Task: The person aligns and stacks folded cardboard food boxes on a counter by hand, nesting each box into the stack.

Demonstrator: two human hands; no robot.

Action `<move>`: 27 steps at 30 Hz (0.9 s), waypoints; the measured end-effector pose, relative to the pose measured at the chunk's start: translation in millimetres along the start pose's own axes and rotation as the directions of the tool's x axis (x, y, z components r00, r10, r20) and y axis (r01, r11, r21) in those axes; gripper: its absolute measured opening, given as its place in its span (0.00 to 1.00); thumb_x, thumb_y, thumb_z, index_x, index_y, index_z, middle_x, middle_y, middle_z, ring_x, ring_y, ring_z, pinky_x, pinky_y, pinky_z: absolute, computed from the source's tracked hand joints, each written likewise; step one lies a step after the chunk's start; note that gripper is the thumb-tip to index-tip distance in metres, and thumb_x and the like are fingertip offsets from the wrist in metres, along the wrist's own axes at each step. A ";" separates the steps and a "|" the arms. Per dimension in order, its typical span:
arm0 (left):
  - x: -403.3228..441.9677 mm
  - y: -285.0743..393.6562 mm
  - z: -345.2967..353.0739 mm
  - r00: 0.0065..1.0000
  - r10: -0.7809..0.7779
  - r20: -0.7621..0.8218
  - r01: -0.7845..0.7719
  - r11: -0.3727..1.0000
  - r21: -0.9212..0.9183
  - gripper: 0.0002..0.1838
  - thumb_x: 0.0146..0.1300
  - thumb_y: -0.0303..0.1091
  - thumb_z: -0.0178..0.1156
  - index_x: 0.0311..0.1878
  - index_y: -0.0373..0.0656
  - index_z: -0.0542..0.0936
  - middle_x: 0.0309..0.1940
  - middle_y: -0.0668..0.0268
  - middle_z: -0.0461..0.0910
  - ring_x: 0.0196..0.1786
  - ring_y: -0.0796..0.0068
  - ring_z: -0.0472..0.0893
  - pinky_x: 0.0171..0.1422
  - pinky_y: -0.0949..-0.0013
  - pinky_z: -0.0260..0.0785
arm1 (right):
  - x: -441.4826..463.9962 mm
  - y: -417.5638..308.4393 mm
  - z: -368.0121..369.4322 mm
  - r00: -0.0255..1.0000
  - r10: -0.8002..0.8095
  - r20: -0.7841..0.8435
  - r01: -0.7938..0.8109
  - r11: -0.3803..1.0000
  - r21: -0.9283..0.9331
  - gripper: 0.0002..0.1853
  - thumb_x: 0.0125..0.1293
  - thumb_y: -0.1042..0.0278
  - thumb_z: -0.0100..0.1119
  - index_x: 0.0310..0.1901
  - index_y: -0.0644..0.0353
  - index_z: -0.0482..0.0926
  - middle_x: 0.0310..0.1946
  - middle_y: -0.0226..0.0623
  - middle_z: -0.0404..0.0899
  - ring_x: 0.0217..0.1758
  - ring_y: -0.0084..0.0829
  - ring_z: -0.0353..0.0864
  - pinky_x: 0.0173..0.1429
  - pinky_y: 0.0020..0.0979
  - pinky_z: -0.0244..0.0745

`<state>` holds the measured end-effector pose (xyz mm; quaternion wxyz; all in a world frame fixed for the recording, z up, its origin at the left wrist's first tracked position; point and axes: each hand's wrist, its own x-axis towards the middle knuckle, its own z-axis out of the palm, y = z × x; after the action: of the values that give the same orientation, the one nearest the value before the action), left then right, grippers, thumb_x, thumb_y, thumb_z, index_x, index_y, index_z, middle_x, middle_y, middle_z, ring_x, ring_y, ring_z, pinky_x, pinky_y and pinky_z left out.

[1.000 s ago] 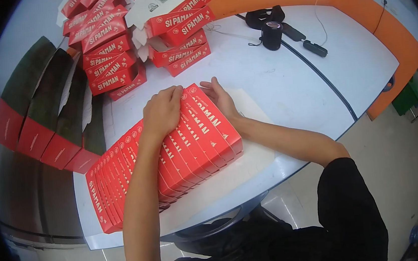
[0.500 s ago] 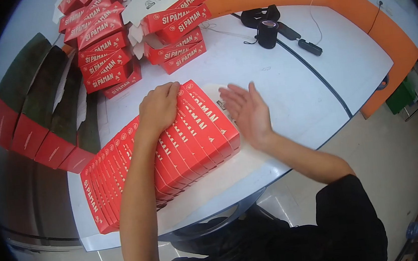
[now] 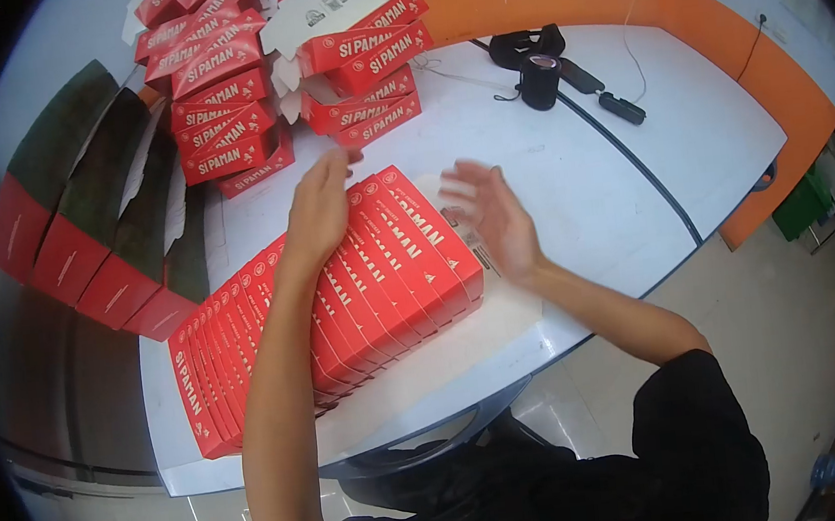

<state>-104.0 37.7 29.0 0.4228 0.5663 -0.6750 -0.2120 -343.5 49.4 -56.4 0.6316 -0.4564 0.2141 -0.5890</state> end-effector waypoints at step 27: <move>-197.2 -39.6 -182.5 0.890 -0.324 -0.320 0.377 0.919 0.119 0.37 0.83 0.59 0.41 0.83 0.44 0.59 0.82 0.53 0.61 0.85 0.53 0.59 0.85 0.53 0.53 | 81.6 -52.6 27.2 0.465 0.106 0.879 0.713 0.543 -0.443 0.35 0.76 0.28 0.47 0.57 0.54 0.84 0.50 0.36 0.82 0.70 0.44 0.69 0.86 0.61 0.41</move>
<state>67.5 248.3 34.3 0.4207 0.7397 -0.5071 -0.1371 -332.9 -12.7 22.3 0.2507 -0.9334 0.0188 -0.2561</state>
